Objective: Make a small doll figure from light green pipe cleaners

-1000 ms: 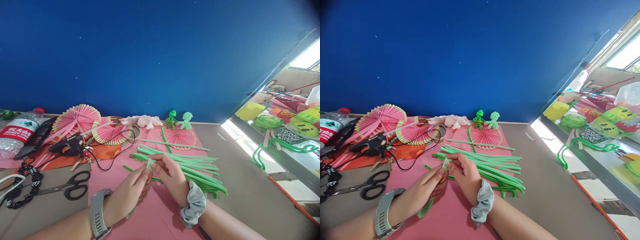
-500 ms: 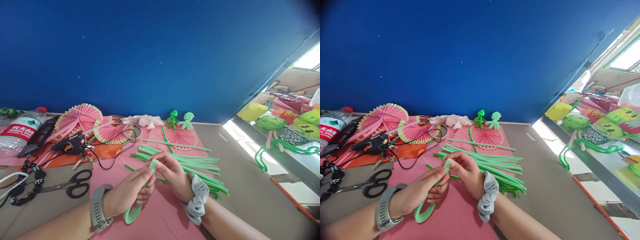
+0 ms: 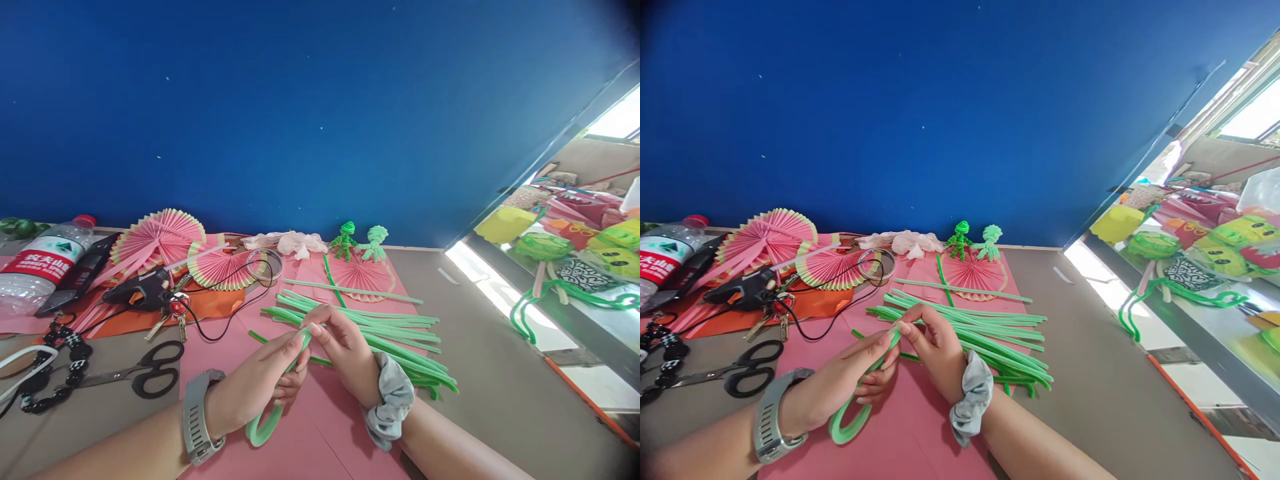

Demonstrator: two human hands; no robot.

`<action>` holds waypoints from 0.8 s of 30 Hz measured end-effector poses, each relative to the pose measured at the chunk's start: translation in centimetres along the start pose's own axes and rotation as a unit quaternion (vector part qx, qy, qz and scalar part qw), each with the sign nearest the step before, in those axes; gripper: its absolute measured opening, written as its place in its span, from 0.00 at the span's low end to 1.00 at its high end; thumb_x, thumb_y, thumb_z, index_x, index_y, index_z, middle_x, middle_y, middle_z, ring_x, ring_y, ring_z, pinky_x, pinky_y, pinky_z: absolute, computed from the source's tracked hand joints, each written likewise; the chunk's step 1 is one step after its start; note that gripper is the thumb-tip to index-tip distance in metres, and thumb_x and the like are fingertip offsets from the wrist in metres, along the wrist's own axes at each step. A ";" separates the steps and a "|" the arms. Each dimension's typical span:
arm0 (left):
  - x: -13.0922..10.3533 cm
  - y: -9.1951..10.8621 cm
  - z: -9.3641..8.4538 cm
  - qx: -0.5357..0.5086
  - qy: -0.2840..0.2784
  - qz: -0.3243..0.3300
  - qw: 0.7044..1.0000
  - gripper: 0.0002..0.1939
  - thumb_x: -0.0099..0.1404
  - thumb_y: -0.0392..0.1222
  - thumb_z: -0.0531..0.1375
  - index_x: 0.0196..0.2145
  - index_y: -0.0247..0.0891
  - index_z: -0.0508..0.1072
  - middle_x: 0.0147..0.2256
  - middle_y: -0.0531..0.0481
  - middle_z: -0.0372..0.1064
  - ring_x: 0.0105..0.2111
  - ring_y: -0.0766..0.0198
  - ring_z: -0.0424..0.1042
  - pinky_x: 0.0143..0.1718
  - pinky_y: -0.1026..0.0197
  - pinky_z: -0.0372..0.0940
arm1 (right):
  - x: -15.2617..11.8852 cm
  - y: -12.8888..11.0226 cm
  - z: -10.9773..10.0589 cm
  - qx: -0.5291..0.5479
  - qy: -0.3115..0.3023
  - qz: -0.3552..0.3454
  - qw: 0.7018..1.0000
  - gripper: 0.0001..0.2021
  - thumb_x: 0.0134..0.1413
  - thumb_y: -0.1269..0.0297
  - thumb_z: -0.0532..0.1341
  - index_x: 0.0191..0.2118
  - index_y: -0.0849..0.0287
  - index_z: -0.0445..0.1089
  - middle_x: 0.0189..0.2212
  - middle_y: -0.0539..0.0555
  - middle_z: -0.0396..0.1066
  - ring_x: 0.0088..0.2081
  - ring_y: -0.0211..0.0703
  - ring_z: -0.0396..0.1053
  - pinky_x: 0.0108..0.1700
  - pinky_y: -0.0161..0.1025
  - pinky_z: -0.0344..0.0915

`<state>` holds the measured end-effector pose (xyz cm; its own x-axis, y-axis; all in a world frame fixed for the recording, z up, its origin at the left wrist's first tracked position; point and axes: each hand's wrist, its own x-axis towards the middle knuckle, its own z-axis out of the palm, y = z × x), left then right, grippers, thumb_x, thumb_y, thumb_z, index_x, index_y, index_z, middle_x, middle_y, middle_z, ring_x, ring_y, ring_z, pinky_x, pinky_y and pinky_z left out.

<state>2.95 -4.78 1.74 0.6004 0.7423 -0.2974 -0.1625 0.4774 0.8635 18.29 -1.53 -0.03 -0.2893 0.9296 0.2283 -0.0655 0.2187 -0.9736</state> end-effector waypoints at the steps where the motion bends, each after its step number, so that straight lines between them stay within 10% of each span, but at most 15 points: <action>1: 0.0 0.0 -0.1 0.002 -0.008 0.001 1.000 0.16 0.67 0.50 0.42 0.27 0.38 0.55 0.19 0.60 0.44 0.16 0.74 0.42 0.16 0.69 0.40 | 0.0 -0.2 0.0 0.009 -0.005 -0.002 1.000 0.08 0.52 0.60 0.58 0.27 0.57 0.64 0.27 0.50 0.63 0.32 0.39 0.61 0.37 0.37 0.59; 13: -0.1 0.2 -0.5 -0.093 -0.107 -0.008 0.990 0.15 0.67 0.46 0.42 0.24 0.38 0.52 0.17 0.61 0.41 0.15 0.74 0.38 0.16 0.68 0.39 | -0.5 -0.9 0.2 0.272 -0.083 0.154 0.946 0.10 0.50 0.58 0.60 0.29 0.60 0.65 0.27 0.49 0.63 0.28 0.34 0.60 0.32 0.34 0.57; 24: 0.1 0.1 -0.2 -0.017 -0.048 -0.021 0.998 0.15 0.66 0.50 0.43 0.30 0.38 0.59 0.19 0.61 0.42 0.16 0.74 0.38 0.17 0.68 0.37 | -0.1 -0.9 -0.1 0.279 -0.080 0.202 0.935 0.09 0.54 0.61 0.56 0.27 0.60 0.60 0.18 0.44 0.56 0.20 0.30 0.49 0.24 0.31 0.45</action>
<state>2.86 -4.55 1.72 0.6799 0.6729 -0.2916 -0.1610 0.5249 0.8358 18.44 -1.86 0.85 -0.5348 0.8366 -0.1187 -0.3942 -0.3713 -0.8407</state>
